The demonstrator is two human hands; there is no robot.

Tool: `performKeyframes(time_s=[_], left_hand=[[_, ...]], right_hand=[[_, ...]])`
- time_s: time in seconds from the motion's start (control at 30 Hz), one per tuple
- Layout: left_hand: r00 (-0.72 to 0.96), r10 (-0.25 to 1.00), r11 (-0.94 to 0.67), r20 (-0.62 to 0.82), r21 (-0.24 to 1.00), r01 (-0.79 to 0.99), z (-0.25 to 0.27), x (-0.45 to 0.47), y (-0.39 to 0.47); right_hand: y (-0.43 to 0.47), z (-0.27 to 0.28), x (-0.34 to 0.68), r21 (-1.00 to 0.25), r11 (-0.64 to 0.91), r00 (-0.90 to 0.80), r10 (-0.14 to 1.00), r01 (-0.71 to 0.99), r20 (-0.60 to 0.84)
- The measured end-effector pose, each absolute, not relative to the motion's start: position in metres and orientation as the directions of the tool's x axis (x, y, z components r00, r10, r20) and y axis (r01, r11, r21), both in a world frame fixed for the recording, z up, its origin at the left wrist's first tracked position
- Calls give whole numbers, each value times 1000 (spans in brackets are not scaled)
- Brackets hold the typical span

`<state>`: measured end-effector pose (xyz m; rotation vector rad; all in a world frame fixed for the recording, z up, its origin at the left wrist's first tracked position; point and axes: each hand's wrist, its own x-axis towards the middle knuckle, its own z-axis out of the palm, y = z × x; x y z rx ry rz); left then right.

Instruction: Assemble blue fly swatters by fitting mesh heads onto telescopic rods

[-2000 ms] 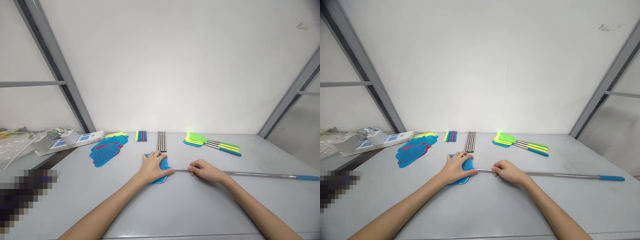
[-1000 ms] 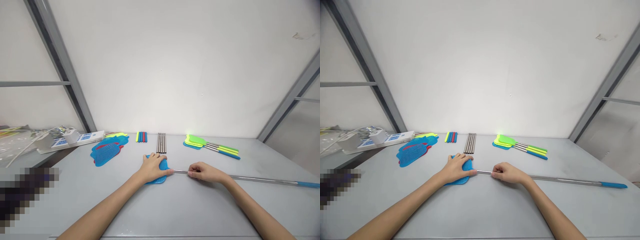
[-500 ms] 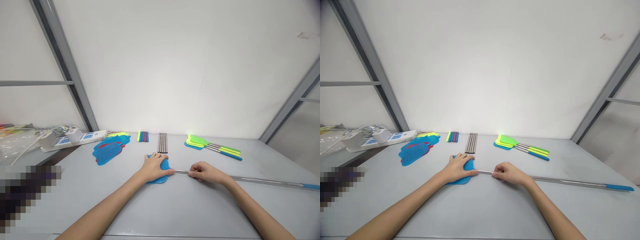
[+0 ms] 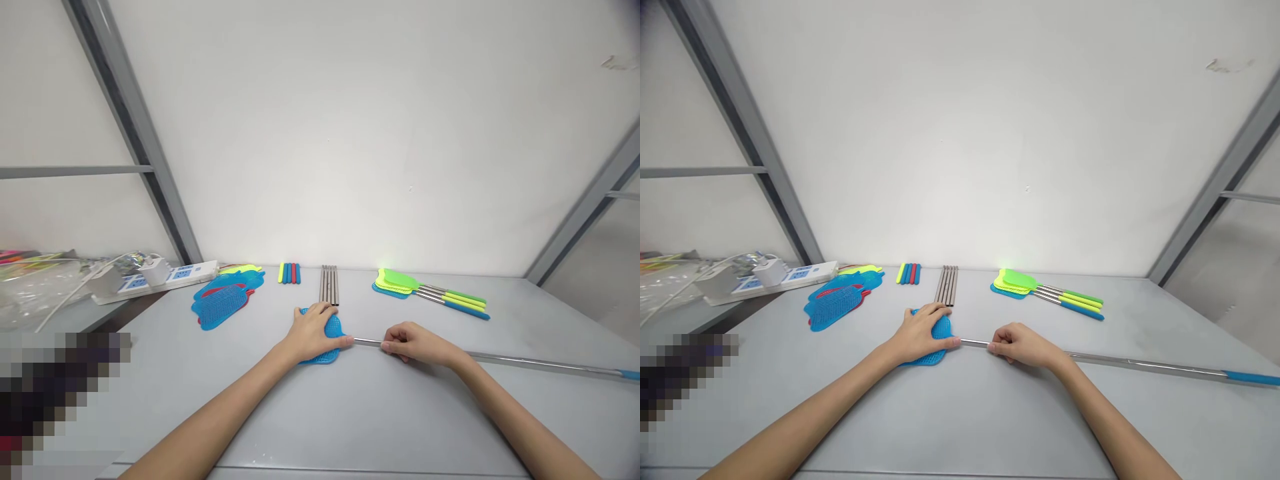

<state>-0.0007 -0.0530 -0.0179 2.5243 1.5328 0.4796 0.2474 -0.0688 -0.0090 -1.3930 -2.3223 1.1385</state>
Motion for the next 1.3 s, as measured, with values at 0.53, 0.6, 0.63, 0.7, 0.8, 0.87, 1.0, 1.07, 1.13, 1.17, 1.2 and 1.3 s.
performKeyframes(time_s=[0.53,0.6,0.63,0.7,0.8,0.87,1.0,1.07,1.13,1.17,1.2,1.3], left_hand=[[385,876,-453,289,226,862,-15,1,-53],[393,876,-458,279,225,860,-14,1,-53],[397,877,-459,270,228,859,-14,1,-53],[400,879,-459,259,234,857,-15,1,-52],[401,879,-460,259,235,856,-15,1,-50],[403,879,-461,256,236,855,-15,1,-50],[410,878,-465,247,241,852,-16,1,-50],[412,877,-467,245,243,850,-17,0,-50],[412,879,-466,239,245,850,-16,0,-50],[412,880,-464,235,246,851,-16,0,-51],[412,881,-463,232,248,851,-16,0,-51],[411,884,-460,224,251,852,-14,1,-52]], right_hand=[[-70,-10,247,-708,254,-533,822,659,-201],[-70,-9,247,-708,247,-530,822,662,-209],[-70,-9,247,-707,243,-529,821,664,-215],[-69,-8,247,-707,240,-530,819,665,-221],[-69,-8,248,-703,250,-534,818,666,-215],[-69,-8,249,-698,258,-536,818,668,-211],[-69,-8,248,-702,259,-542,813,663,-212],[-70,-7,248,-705,253,-541,813,662,-216],[-70,-7,247,-706,244,-535,815,664,-221],[-71,-6,247,-707,242,-533,817,664,-221],[-71,-6,247,-708,241,-532,818,663,-219],[-71,-6,247,-710,245,-533,819,660,-212]])
